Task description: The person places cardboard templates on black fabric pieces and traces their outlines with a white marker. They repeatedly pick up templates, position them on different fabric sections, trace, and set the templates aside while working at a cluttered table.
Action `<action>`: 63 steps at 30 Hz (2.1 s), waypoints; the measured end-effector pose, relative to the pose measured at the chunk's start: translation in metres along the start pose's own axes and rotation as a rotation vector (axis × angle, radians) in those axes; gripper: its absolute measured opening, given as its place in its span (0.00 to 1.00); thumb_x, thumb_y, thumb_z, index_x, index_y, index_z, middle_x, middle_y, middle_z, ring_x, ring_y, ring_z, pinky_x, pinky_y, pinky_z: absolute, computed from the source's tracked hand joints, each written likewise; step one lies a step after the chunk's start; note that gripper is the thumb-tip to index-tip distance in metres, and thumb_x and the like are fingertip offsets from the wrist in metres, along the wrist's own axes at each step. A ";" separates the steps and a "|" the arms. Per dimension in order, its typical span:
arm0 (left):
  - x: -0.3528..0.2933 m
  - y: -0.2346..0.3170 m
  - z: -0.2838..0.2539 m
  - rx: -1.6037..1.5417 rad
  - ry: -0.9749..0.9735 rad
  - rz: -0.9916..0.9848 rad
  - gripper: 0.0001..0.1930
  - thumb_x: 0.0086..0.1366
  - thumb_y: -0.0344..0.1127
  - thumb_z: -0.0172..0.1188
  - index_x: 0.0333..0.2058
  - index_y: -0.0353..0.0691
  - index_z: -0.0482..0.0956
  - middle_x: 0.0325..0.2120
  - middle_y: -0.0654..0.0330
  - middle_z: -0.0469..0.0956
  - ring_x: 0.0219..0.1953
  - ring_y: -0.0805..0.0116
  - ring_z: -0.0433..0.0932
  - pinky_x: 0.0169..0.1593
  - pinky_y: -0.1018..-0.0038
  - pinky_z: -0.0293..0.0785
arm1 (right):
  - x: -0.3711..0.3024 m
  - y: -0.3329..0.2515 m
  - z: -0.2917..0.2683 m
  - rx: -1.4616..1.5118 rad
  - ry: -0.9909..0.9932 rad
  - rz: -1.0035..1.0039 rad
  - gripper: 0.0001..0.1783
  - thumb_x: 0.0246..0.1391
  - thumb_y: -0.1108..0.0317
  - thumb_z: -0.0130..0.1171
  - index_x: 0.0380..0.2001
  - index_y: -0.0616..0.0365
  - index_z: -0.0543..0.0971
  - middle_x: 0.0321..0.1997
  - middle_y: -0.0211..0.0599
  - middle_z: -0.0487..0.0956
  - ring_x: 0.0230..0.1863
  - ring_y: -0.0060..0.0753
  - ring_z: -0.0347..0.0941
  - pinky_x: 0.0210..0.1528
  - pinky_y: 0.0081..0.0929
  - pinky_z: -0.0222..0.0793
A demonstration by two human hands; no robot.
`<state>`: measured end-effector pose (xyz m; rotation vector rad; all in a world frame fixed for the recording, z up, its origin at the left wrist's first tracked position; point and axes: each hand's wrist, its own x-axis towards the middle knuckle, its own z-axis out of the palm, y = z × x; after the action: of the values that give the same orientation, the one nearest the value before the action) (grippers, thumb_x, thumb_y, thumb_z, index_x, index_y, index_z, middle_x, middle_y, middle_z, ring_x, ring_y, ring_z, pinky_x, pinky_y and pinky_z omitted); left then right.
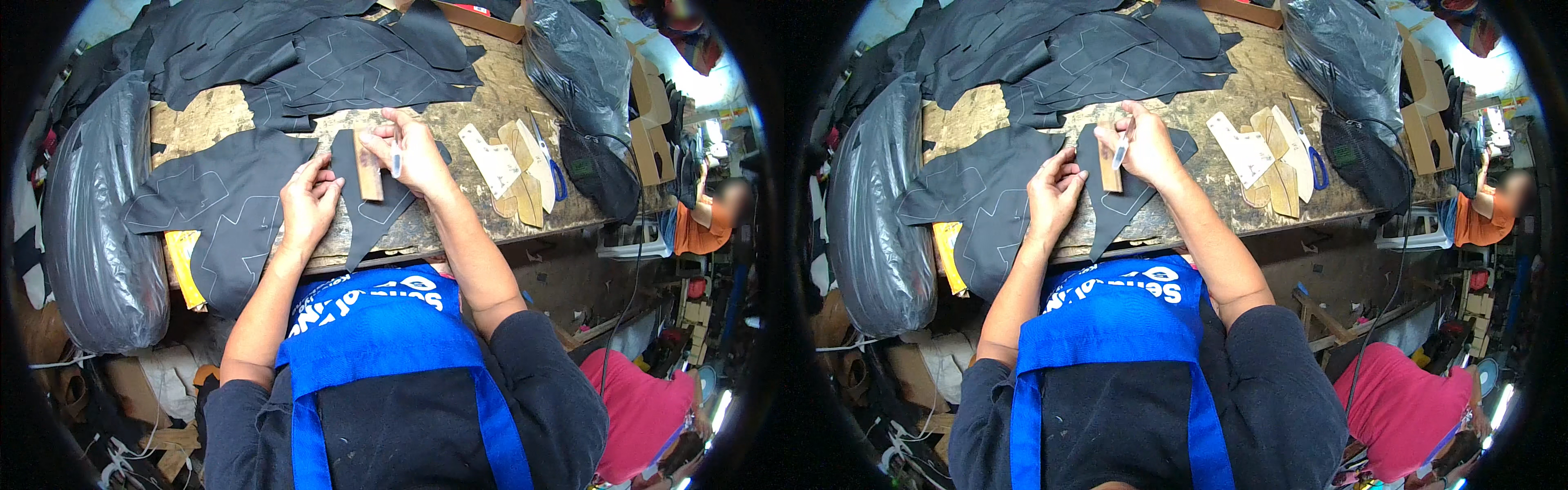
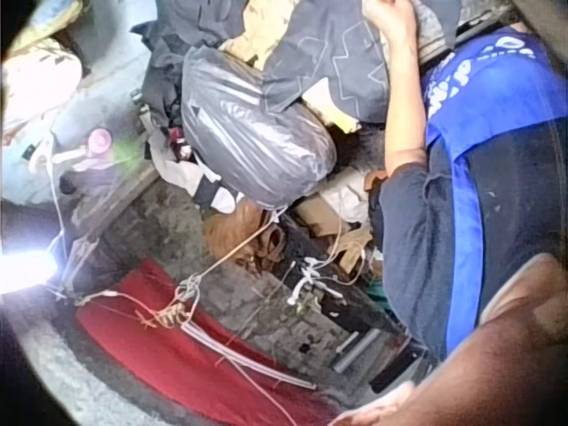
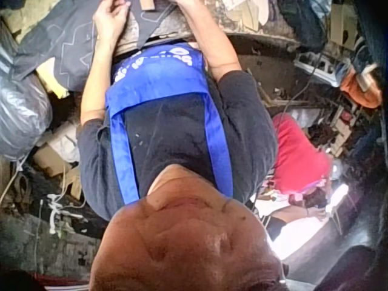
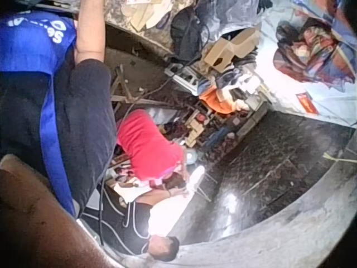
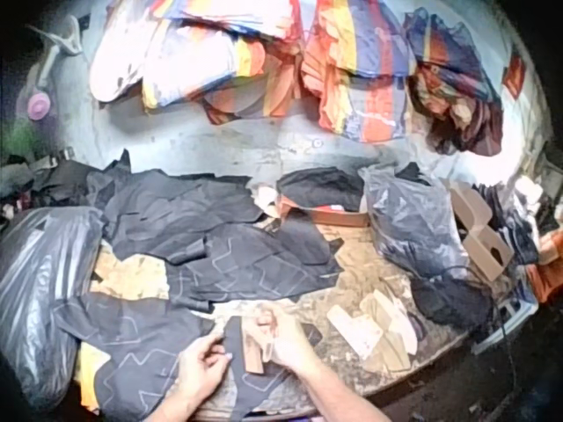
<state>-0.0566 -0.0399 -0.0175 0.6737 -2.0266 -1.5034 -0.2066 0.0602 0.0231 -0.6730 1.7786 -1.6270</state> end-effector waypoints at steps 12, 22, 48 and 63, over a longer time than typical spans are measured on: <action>0.004 0.021 0.024 0.754 0.079 0.264 0.34 0.44 0.51 0.70 0.47 0.37 0.75 0.43 0.46 0.71 0.45 0.53 0.69 0.45 0.62 0.70 | -0.084 0.015 -0.105 -1.132 0.633 -0.122 0.36 0.29 0.58 0.74 0.44 0.63 0.75 0.44 0.50 0.77 0.48 0.55 0.70 0.53 0.41 0.64; 0.011 0.001 0.010 0.484 0.162 0.152 0.22 0.47 0.30 0.66 0.44 0.43 0.75 0.28 0.59 0.76 0.30 0.63 0.75 0.36 0.69 0.72 | -0.063 0.025 -0.149 -1.126 0.611 -0.506 0.12 0.46 0.75 0.57 0.37 0.61 0.79 0.27 0.51 0.78 0.28 0.48 0.77 0.34 0.32 0.72; 0.017 -0.002 0.002 0.308 0.329 0.095 0.22 0.51 0.26 0.56 0.48 0.40 0.74 0.25 0.56 0.80 0.22 0.71 0.78 0.29 0.75 0.75 | -0.080 -0.003 -0.243 -0.659 0.677 -0.206 0.15 0.42 0.83 0.54 0.37 0.64 0.75 0.29 0.31 0.77 0.31 0.19 0.71 0.35 0.19 0.67; 0.018 -0.008 0.002 0.274 0.327 0.106 0.20 0.52 0.26 0.55 0.47 0.41 0.75 0.24 0.57 0.80 0.22 0.67 0.78 0.31 0.72 0.76 | -0.066 -0.032 -0.262 -1.076 0.619 -0.300 0.17 0.40 0.74 0.54 0.38 0.66 0.76 0.31 0.53 0.79 0.37 0.48 0.78 0.39 0.32 0.70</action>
<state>-0.0707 -0.0523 -0.0238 0.8442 -1.9909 -0.9901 -0.3569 0.2815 0.0729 -0.9769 3.1743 -0.9614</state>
